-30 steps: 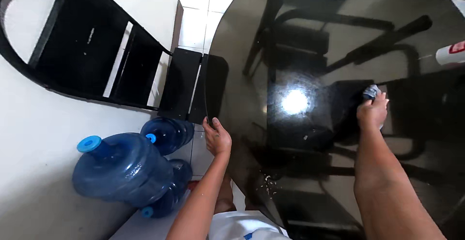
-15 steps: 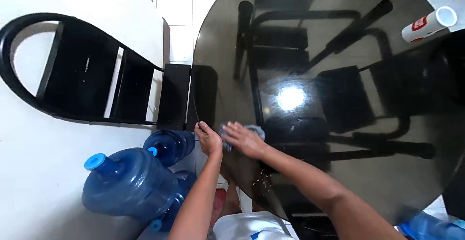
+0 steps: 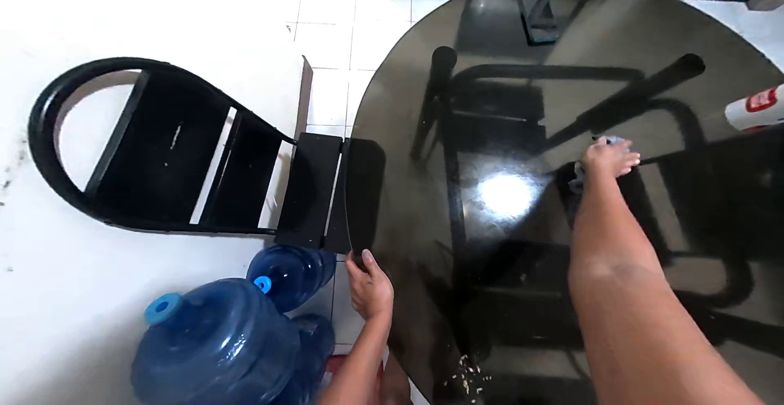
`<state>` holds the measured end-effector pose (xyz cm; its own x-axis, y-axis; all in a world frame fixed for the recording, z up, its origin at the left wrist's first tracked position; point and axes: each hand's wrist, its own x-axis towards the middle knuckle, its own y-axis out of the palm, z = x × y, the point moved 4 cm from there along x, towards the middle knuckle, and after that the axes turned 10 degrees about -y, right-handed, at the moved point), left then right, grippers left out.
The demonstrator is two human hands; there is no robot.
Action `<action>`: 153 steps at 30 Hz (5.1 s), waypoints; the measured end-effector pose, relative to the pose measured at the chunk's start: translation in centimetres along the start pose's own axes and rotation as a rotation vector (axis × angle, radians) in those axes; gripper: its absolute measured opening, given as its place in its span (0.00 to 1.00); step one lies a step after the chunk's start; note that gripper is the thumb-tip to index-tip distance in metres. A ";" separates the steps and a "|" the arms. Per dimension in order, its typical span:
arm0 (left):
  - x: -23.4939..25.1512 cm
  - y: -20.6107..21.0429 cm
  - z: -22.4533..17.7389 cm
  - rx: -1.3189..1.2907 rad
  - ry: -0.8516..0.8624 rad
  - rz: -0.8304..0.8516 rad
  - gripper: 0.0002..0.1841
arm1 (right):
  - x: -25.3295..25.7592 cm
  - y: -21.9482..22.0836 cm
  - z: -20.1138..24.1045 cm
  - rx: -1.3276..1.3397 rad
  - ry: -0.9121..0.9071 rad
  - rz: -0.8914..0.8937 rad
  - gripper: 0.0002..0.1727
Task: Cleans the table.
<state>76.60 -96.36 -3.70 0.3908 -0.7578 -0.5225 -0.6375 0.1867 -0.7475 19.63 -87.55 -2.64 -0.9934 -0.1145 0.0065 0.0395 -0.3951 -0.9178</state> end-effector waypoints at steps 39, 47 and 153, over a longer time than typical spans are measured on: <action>-0.8 0.4 -0.9 0.070 0.026 -0.136 0.39 | -3.7 -12.4 -25.6 -0.117 -0.482 0.120 0.37; -1.1 0.5 -1.1 0.065 0.050 -0.162 0.42 | -19.5 -7.0 -16.5 -0.022 -0.756 0.185 0.29; -10.2 2.9 18.9 -0.547 -0.541 1.572 0.42 | -51.2 -7.8 -8.5 0.684 -0.334 0.210 0.26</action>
<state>83.31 -76.22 -8.28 -0.6783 0.2172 -0.7020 -0.6808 0.1739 0.7116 69.27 -70.84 0.83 -0.8774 -0.4733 0.0785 0.3874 -0.7954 -0.4661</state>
